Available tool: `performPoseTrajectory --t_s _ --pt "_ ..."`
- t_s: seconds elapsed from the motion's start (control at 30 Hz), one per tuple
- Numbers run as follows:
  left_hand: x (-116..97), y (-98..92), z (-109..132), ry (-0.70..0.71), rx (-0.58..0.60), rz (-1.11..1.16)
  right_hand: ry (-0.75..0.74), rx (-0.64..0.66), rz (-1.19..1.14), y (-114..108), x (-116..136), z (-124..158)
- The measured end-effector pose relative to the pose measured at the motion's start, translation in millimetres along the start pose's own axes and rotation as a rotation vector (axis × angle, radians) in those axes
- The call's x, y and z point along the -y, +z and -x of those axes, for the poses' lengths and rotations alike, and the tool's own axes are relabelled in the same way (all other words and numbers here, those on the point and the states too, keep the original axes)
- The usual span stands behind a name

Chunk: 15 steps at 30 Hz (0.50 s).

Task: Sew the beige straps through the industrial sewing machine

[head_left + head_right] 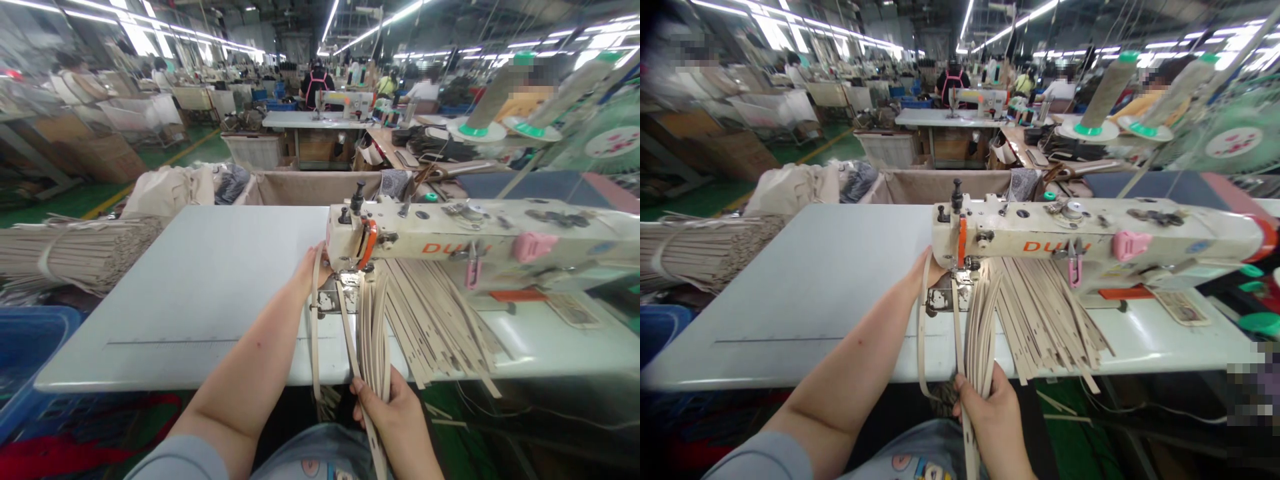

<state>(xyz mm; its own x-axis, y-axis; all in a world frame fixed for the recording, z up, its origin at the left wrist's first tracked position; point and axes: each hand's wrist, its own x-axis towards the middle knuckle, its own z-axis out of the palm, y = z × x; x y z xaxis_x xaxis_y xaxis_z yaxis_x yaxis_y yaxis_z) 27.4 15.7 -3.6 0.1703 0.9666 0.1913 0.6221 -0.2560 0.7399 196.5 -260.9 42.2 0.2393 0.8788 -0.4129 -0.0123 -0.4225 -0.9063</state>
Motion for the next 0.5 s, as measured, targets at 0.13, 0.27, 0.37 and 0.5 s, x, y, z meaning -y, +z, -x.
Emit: performPoseTrajectory --t_s 0.13,0.27,0.37,0.5 --pt "-7 -2.3 4 -0.017 -0.009 -0.002 -0.005 -0.016 0.021 3 3 -2" --pt "-15 -8.6 7 -0.006 -0.029 0.000 -0.016 -0.012 0.006 4 5 -2" --pt "-19 -13.4 7 0.010 0.000 -0.011 -0.016 -0.008 -0.018 5 6 -3" --pt "-19 -13.9 6 0.003 -0.008 -0.060 -0.018 -0.003 -0.034 7 3 -6"
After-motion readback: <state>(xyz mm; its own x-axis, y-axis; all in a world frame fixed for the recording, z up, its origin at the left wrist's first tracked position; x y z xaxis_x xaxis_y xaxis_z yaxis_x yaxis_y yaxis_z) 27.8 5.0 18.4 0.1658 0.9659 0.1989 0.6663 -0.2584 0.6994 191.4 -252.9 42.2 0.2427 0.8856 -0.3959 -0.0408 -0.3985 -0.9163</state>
